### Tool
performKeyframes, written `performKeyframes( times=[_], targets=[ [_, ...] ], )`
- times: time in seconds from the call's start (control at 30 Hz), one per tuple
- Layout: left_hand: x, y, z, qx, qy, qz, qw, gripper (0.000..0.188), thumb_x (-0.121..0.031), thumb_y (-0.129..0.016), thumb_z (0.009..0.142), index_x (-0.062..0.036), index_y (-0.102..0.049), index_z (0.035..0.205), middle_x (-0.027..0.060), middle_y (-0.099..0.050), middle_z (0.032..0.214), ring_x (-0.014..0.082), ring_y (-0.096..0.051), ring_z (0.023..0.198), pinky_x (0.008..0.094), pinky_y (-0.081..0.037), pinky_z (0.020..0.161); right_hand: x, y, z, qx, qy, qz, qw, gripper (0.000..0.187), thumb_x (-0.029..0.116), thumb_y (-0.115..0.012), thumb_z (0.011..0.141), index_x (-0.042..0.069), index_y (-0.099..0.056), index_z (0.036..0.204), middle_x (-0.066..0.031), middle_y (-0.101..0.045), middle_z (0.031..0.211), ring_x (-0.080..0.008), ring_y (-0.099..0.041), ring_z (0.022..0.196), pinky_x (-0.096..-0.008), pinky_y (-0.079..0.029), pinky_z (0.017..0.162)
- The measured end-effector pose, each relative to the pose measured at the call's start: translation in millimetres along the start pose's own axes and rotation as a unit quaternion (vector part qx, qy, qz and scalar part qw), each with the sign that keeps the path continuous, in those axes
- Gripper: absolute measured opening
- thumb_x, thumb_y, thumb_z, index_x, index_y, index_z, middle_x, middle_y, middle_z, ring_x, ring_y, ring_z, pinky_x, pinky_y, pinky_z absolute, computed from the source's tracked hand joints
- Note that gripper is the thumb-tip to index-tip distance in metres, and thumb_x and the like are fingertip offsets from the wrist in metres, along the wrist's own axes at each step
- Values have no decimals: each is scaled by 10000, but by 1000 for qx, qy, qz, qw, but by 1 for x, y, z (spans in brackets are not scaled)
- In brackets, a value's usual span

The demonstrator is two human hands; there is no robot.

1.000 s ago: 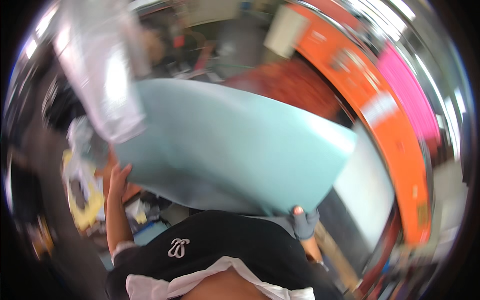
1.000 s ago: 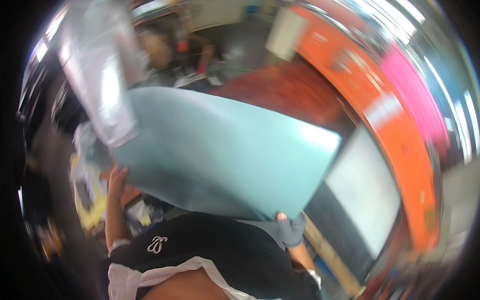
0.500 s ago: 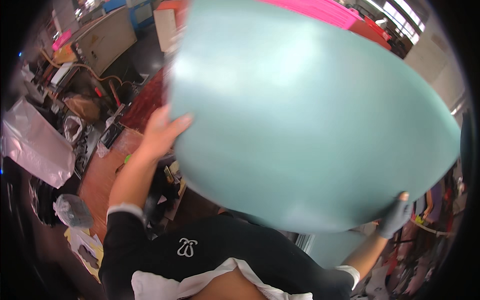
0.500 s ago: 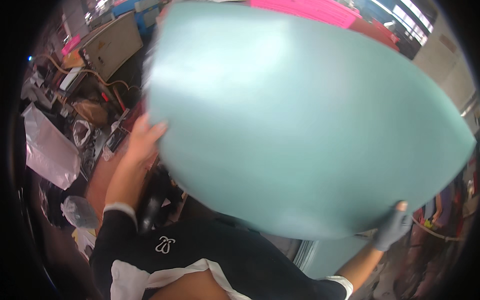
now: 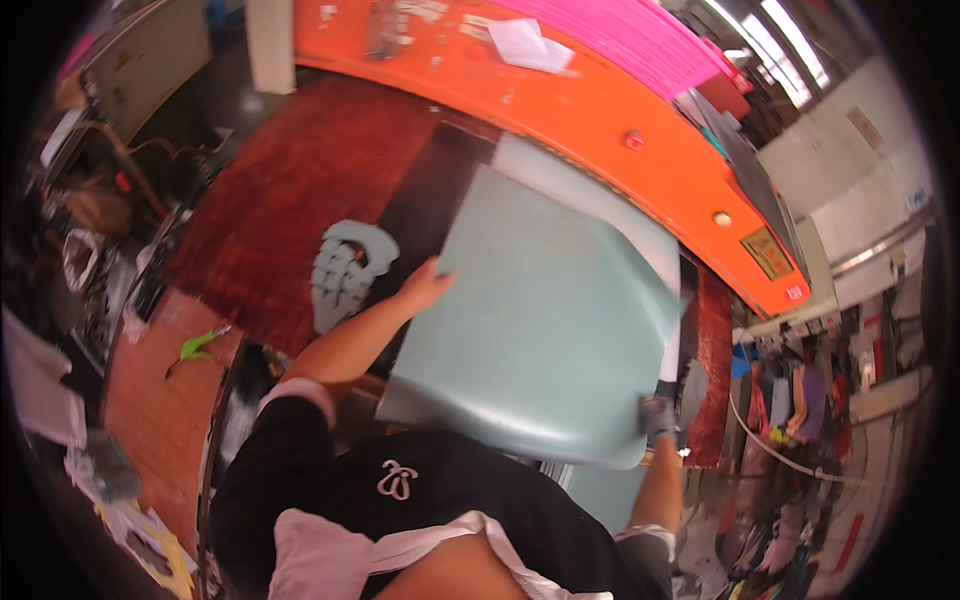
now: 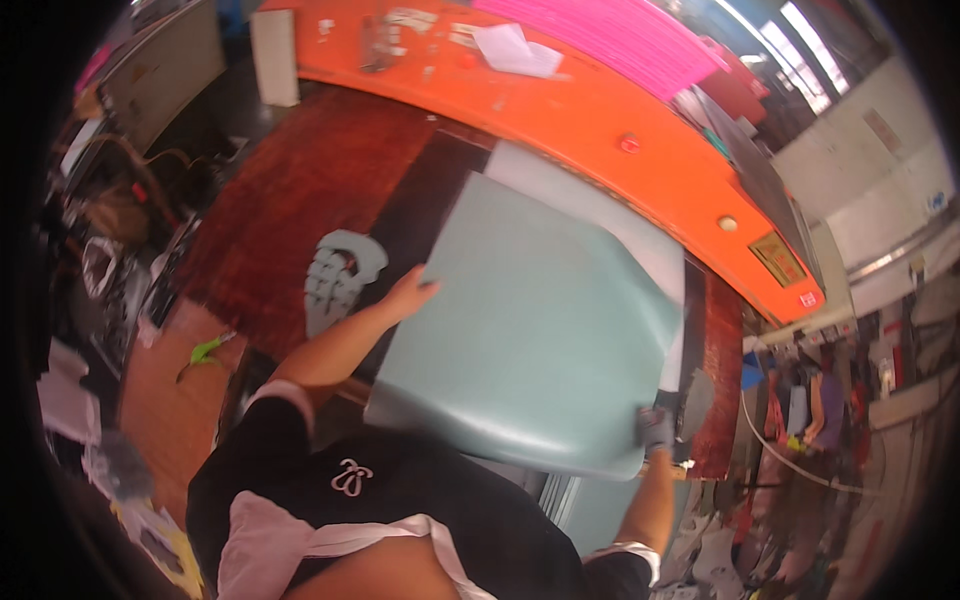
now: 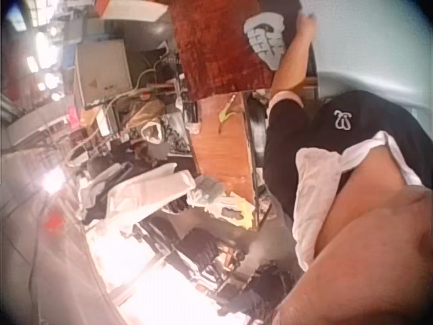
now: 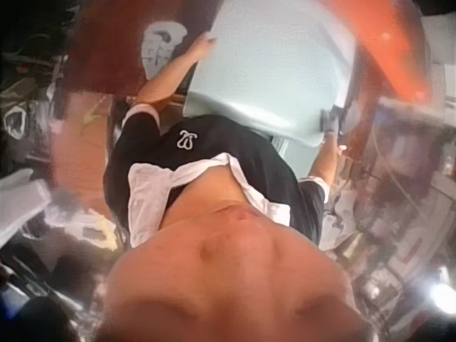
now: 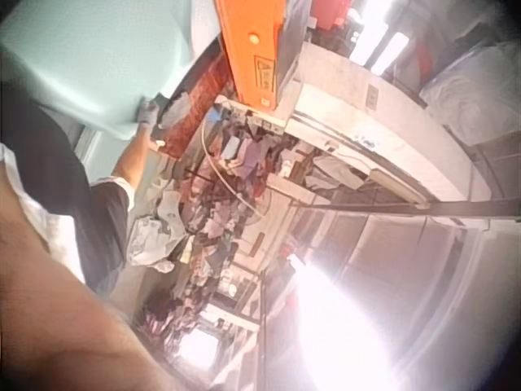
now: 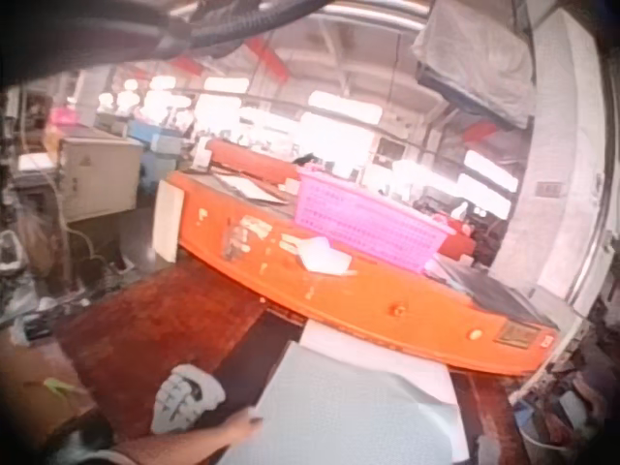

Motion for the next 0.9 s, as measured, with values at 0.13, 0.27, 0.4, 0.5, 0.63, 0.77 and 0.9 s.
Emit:
performKeyframes(
  times=[0.13,0.27,0.4,0.5,0.63,0.77,0.9],
  targets=[
    [26,6,-71,46,11,-140,989,318,-278,-560,906,29,-536,984,116,-573,814,148,-513,742,323,-440,676,-29,-34,-60,122,-300,165,932,408,330,-606,879,-34,-560,1058,-138,-617,1010,-237,-584,954,-340,-461,838],
    [-2,12,-87,-22,-21,-60,998,288,-267,-533,927,19,-519,895,111,-526,706,137,-470,669,340,-418,619,-38,-32,-53,92,-334,330,878,294,259,-598,890,-23,-566,966,-51,-576,815,-139,-509,757,-283,-430,687],
    [-16,13,-80,-43,-9,-28,999,292,-261,-521,932,21,-511,859,107,-513,655,153,-453,619,356,-409,583,-39,-25,-42,33,-322,379,867,214,215,-575,891,3,-581,869,-19,-547,742,-107,-478,691,-260,-411,631],
    [-39,6,-36,-61,-53,15,997,270,-250,-528,923,18,-558,914,143,-584,729,185,-540,671,371,-446,629,-44,-24,14,42,-234,292,926,210,201,-548,885,-3,-589,858,-53,-568,740,-131,-506,685,-289,-430,642],
    [-117,-24,127,-142,-164,181,959,279,-245,-555,890,-8,-588,1035,221,-632,877,403,-606,869,465,-478,763,-51,-70,198,78,-199,133,968,323,262,-580,850,-11,-567,1023,-205,-616,1015,-351,-594,942,-416,-463,830],
    [-170,-53,198,-214,-154,247,932,562,-334,-591,877,-16,-407,1302,225,-403,1355,394,-434,1212,458,-365,998,-50,-95,277,66,-120,137,981,592,336,-608,846,-4,-434,1298,-237,-502,1274,-385,-462,1201,-415,-393,992],
    [-141,-53,93,-160,-281,345,881,632,-343,-640,846,0,-389,1313,232,-412,1348,383,-403,1239,434,-339,1024,-71,-68,173,94,-49,144,984,662,384,-637,828,-27,-426,1302,-255,-456,1298,-391,-429,1213,-421,-374,1009]
  ],
)
Point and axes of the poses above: each hand's wrist, its own z-axis towards the middle knuckle, its own y-axis out of the back of the hand, x = y × z, the point moved 2 cm from there along z, towards the middle knuckle
